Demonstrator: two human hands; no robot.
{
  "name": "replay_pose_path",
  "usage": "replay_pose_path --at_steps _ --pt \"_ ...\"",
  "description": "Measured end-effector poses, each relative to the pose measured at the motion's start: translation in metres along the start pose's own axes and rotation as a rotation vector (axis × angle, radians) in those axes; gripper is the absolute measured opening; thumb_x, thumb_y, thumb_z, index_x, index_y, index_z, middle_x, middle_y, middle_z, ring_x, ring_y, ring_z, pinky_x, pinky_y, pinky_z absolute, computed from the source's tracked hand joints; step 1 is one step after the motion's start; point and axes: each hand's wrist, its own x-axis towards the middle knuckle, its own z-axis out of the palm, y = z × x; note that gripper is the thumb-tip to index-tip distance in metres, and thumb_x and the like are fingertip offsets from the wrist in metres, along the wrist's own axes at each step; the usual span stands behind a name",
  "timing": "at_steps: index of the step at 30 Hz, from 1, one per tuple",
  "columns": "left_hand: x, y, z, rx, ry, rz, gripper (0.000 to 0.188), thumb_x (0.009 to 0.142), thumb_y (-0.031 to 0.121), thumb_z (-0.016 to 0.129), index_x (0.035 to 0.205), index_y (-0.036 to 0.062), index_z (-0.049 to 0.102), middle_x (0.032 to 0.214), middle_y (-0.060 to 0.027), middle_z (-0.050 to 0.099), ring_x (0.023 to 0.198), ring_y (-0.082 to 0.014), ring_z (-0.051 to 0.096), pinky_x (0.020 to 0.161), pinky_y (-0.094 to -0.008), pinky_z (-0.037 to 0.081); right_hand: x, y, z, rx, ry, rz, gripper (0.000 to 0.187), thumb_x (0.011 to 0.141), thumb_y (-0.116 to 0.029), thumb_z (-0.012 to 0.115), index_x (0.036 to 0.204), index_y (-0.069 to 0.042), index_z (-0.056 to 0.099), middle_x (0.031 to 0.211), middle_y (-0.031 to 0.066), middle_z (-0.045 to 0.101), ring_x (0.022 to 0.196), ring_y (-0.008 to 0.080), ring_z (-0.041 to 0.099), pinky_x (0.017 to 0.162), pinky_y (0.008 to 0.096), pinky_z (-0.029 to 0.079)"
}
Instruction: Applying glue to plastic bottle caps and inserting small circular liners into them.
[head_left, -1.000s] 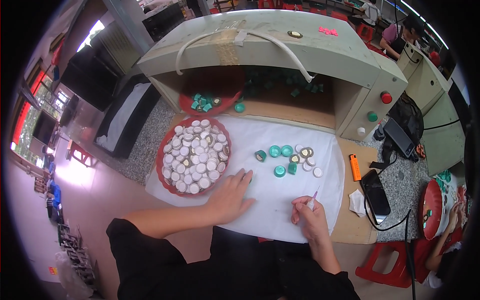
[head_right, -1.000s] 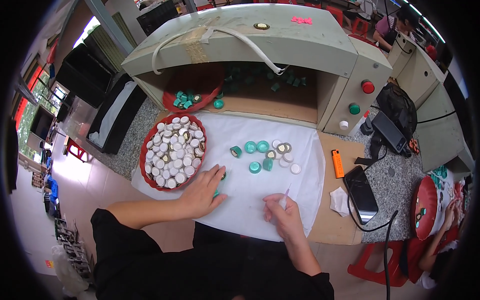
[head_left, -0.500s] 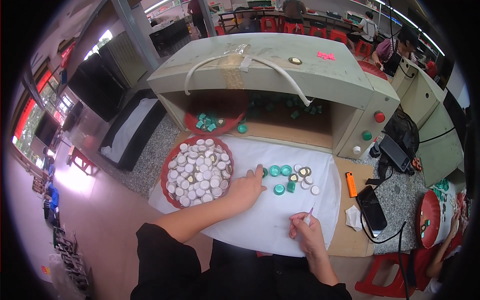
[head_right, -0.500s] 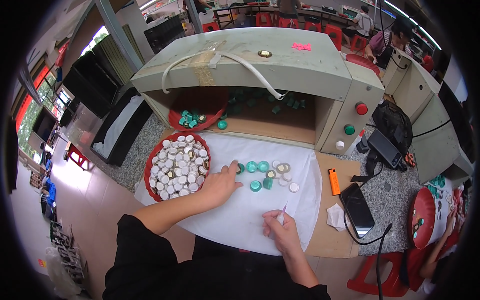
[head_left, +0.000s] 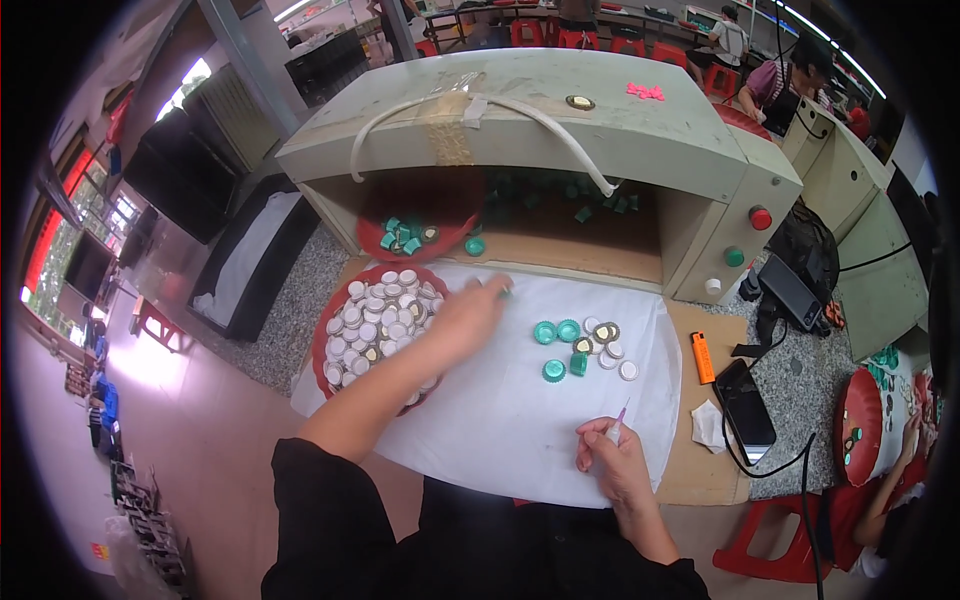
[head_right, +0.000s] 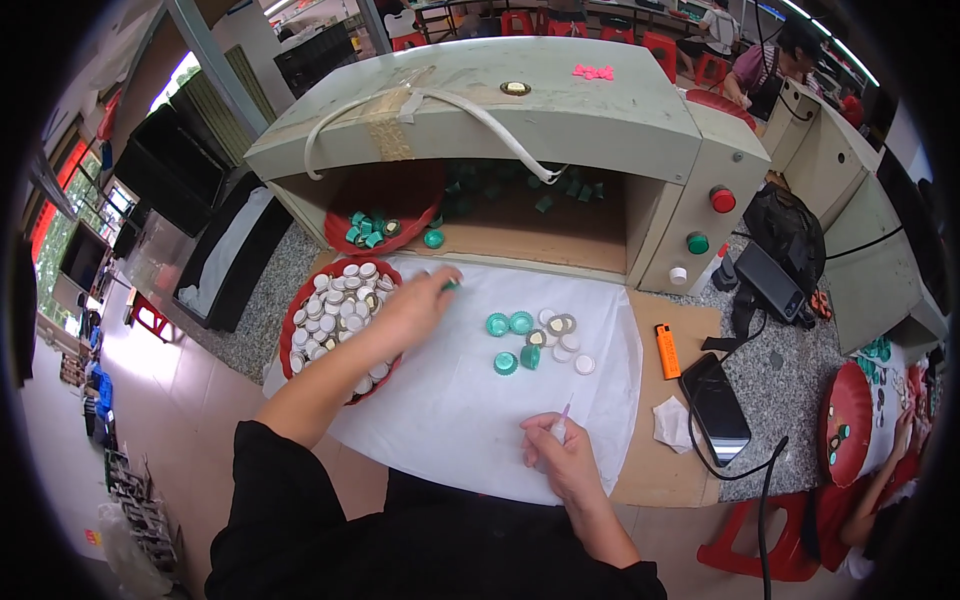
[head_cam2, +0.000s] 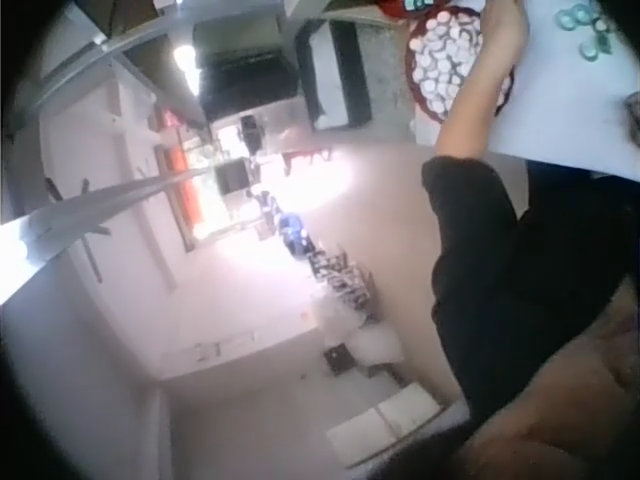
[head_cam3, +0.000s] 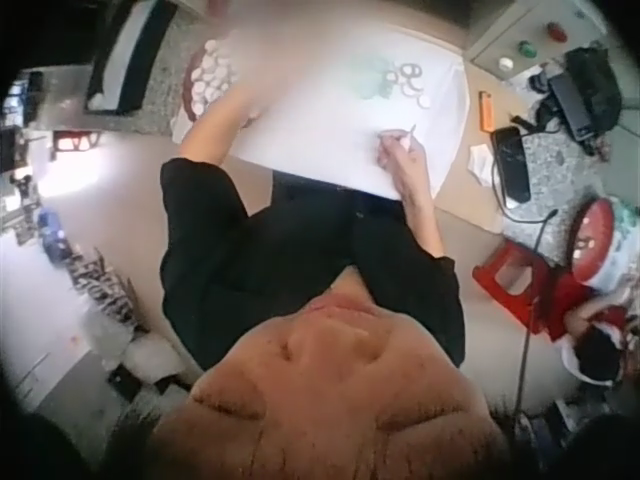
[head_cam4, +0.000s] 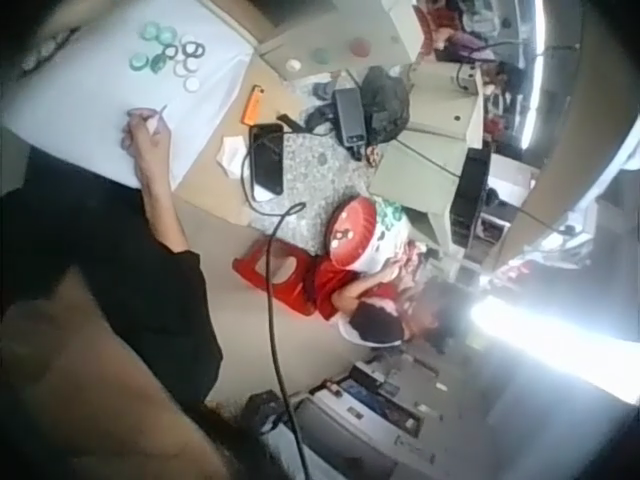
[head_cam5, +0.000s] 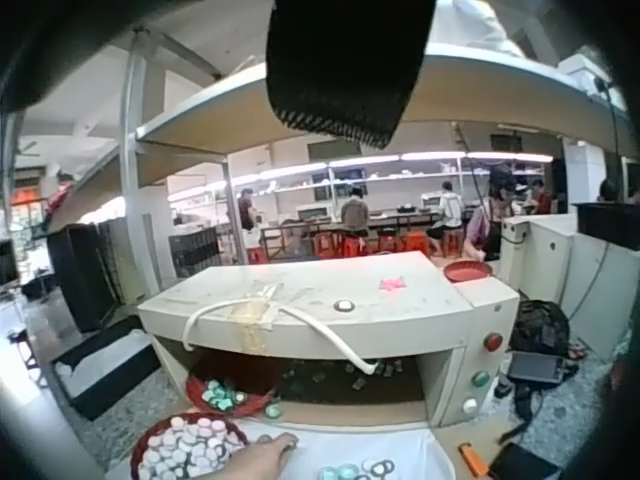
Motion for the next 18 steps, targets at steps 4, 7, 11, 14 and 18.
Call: replay_pose_path --at_steps 4,7,11,14,18 --pt "0.039 -0.031 -0.052 0.099 0.446 -0.054 0.023 0.082 0.021 0.046 0.104 0.0147 0.047 0.087 -0.0185 0.052 0.080 -0.0353 0.053 0.067 -0.0432 0.043 -0.001 -0.001 0.002 0.004 0.015 -0.013 0.012 0.080 -0.007 0.052 0.087 0.001 0.055 0.068 0.0048 0.053 0.055 0.0103 0.047 0.054 0.0233 0.039" --pt "0.071 -0.084 -0.068 0.224 0.606 -0.143 0.024 0.082 0.025 0.046 0.103 0.0155 0.050 0.087 -0.0184 0.052 0.079 -0.0373 0.053 0.067 -0.0449 0.043 0.001 -0.001 0.006 -0.060 0.034 -0.016 0.009 0.080 -0.006 0.050 0.084 0.001 0.053 0.062 0.0055 0.051 0.051 0.0112 0.045 0.050 0.0257 0.038" --pt "0.084 -0.110 -0.072 0.264 0.452 -0.243 0.025 0.081 0.026 0.047 0.103 0.0149 0.052 0.097 -0.0210 0.047 0.081 -0.0394 0.052 0.071 -0.0451 0.043 0.002 0.000 0.002 -0.035 -0.004 0.001 0.013 0.080 -0.008 0.052 0.088 0.001 0.054 0.068 0.0044 0.052 0.055 0.0100 0.047 0.053 0.0222 0.038" --pt "0.069 -0.074 -0.054 0.483 0.522 -0.002 0.029 0.079 0.025 0.049 0.106 0.0140 0.051 0.102 -0.0201 0.047 0.085 -0.0370 0.051 0.074 -0.0430 0.043 0.001 0.000 0.001 -0.031 0.007 0.002 0.012 0.080 -0.008 0.052 0.088 0.001 0.053 0.068 0.0041 0.052 0.055 0.0096 0.047 0.052 0.0219 0.038" --pt "0.035 -0.014 -0.029 0.097 0.183 0.194 0.034 0.074 0.016 0.058 0.105 0.0062 0.052 0.099 -0.0160 0.053 0.091 -0.0290 0.051 0.076 -0.0374 0.042 0.002 -0.001 0.003 -0.039 -0.012 0.008 0.011 0.080 -0.008 0.051 0.087 0.000 0.053 0.068 0.0040 0.051 0.055 0.0094 0.047 0.052 0.0223 0.039"
